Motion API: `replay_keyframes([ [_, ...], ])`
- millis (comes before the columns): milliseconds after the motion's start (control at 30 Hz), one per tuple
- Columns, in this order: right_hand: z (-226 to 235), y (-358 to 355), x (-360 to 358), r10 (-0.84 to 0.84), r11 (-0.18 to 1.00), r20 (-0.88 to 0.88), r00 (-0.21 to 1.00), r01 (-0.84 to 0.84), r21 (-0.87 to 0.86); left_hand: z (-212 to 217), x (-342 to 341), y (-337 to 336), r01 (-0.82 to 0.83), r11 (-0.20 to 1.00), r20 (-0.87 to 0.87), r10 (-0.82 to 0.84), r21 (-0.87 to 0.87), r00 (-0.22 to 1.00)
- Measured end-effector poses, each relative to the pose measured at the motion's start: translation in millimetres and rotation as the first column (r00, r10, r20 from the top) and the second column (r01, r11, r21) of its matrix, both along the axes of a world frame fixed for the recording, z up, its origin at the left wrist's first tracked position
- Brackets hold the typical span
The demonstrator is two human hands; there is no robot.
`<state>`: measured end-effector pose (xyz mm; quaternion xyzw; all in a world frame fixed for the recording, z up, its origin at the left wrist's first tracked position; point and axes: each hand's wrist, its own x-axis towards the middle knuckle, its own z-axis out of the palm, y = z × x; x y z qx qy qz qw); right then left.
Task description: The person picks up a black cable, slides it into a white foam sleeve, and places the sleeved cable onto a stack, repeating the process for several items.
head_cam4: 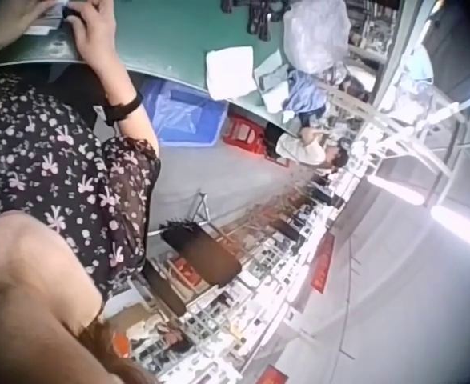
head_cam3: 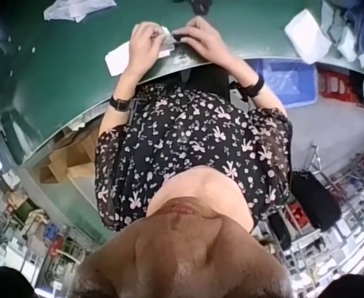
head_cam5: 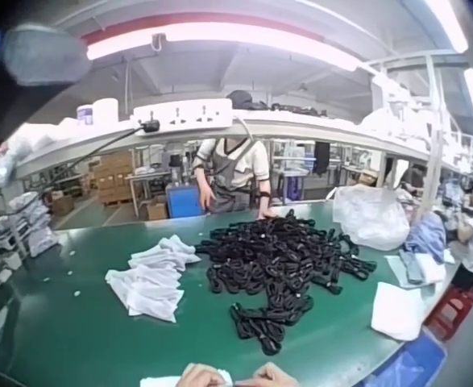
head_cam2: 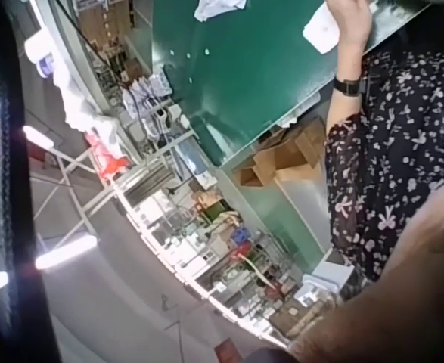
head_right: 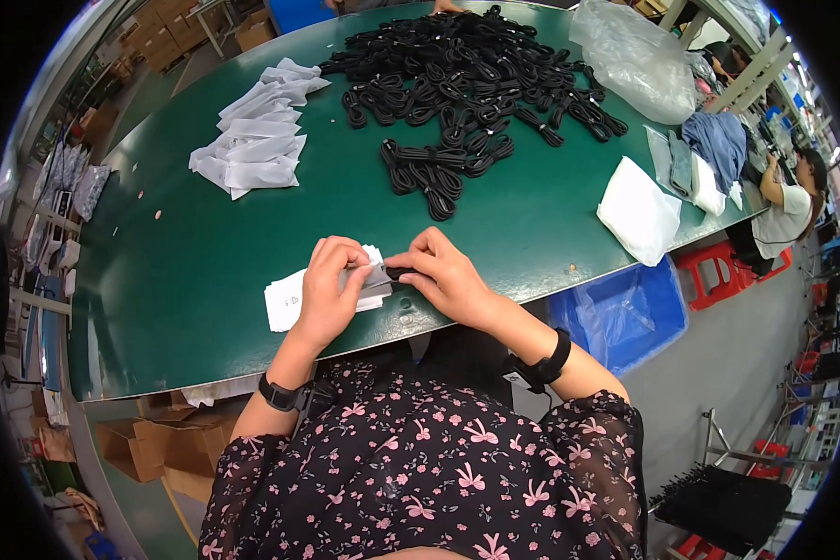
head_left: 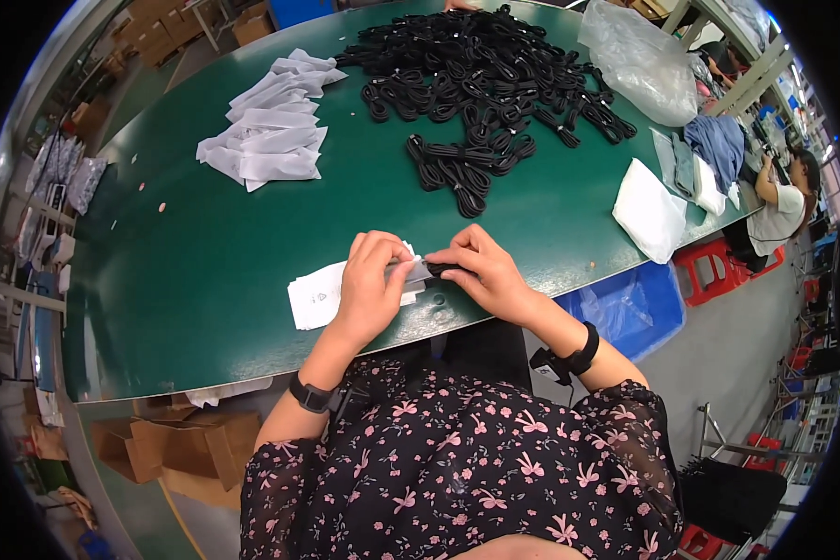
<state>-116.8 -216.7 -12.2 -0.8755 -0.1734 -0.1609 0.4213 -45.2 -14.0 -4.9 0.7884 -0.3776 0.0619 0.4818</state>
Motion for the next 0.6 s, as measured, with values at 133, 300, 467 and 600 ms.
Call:
replay_keyframes([
  [133,7.9,7.3,11.1,0.091,0.995,0.210,0.973,-0.098,0.023,1.6,8.1,6.5,-0.022,1.000,-0.159,0.019,-0.022,0.987],
  [300,11.2,24.7,17.6,-0.074,0.960,-0.054,0.996,0.085,0.268,11.6,11.1,11.2,-0.004,0.996,-0.225,-0.016,-0.089,0.974],
  [467,18.3,28.5,25.4,-0.019,0.968,0.023,1.000,0.013,0.252,9.8,22.9,14.9,-0.023,0.957,-0.426,-0.106,-0.288,0.899],
  [600,9.8,4.6,49.5,-0.124,0.992,0.283,0.951,0.128,0.004,15.7,55.7,29.4,-0.162,0.784,-0.663,-0.373,-0.600,0.649],
])
